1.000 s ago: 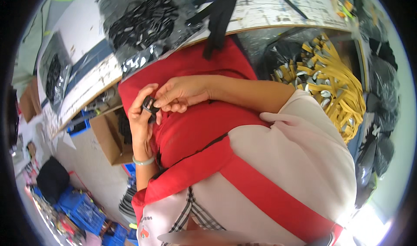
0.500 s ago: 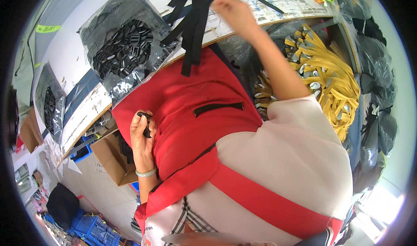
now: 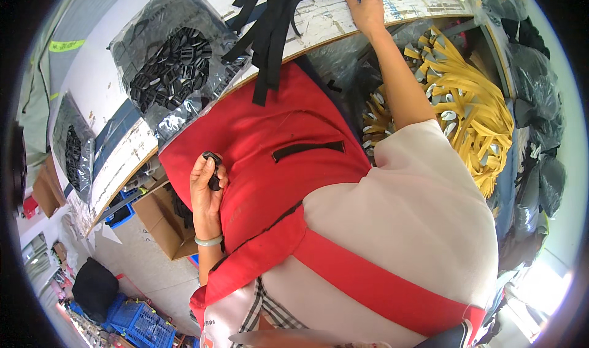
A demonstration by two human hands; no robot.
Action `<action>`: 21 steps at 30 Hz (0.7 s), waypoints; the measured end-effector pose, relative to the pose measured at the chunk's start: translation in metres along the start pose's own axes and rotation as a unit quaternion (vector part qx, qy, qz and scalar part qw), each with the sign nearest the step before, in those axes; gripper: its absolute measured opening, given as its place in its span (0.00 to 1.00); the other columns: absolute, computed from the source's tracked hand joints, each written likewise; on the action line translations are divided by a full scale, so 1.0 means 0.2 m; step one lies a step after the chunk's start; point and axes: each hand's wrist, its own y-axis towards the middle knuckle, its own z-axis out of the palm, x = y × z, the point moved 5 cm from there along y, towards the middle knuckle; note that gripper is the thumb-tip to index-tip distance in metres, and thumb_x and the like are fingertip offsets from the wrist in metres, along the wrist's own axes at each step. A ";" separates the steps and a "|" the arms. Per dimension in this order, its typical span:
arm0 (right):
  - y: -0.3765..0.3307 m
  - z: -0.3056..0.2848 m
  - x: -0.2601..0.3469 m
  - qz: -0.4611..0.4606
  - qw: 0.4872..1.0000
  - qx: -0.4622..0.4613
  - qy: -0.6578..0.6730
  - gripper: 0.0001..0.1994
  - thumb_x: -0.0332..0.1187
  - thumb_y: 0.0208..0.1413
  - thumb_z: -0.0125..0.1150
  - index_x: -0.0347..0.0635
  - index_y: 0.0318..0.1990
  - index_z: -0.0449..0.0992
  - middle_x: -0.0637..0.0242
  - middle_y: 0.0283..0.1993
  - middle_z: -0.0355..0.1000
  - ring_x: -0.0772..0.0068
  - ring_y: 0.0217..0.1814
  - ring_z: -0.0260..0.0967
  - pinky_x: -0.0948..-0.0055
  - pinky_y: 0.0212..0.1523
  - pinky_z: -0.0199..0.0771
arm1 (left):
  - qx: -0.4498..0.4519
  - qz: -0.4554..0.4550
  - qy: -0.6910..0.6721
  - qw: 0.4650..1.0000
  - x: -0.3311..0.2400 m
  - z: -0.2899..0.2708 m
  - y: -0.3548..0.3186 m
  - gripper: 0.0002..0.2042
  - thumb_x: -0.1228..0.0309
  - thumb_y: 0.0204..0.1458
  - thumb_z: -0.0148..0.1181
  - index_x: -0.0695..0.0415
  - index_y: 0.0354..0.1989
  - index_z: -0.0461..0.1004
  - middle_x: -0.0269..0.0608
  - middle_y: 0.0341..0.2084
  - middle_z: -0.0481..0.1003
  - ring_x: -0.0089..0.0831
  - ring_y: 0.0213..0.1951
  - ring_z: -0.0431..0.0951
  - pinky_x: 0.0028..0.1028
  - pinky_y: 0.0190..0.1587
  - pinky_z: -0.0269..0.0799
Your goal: Assembling plastic buckles by threading black fabric straps through them at a workbench.
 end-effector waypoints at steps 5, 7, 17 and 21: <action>0.00 -0.03 0.29 -0.068 0.987 0.102 0.109 0.10 0.37 0.52 0.64 0.44 0.39 0.80 0.62 0.39 0.76 0.61 0.40 0.73 0.70 0.44 0.71 | -0.004 -0.002 0.012 1.000 0.00 0.01 0.01 0.06 0.72 0.57 0.57 0.60 0.40 0.73 0.40 0.34 0.74 0.23 0.26 0.69 0.19 0.22 0.64; -0.05 0.02 0.39 -0.014 0.965 0.185 0.186 0.13 0.41 0.52 0.65 0.44 0.39 0.79 0.63 0.38 0.76 0.62 0.38 0.73 0.70 0.43 0.71 | -0.009 0.000 0.012 1.000 0.00 0.01 0.01 0.06 0.72 0.57 0.57 0.60 0.40 0.73 0.39 0.33 0.74 0.23 0.25 0.69 0.19 0.22 0.64; -0.19 0.07 0.50 0.093 0.961 0.238 0.104 0.16 0.47 0.49 0.64 0.44 0.35 0.80 0.60 0.35 0.76 0.58 0.38 0.74 0.66 0.41 0.72 | -0.027 0.006 0.004 1.000 0.01 0.00 0.00 0.06 0.74 0.55 0.59 0.60 0.40 0.75 0.37 0.29 0.75 0.23 0.24 0.72 0.21 0.23 0.66; -0.20 0.07 0.49 0.083 0.959 0.242 0.124 0.17 0.47 0.48 0.65 0.43 0.36 0.80 0.61 0.34 0.76 0.61 0.37 0.74 0.68 0.41 0.71 | -0.024 0.011 0.003 1.000 0.01 0.01 0.00 0.06 0.74 0.55 0.59 0.60 0.39 0.76 0.37 0.28 0.75 0.23 0.23 0.71 0.20 0.22 0.66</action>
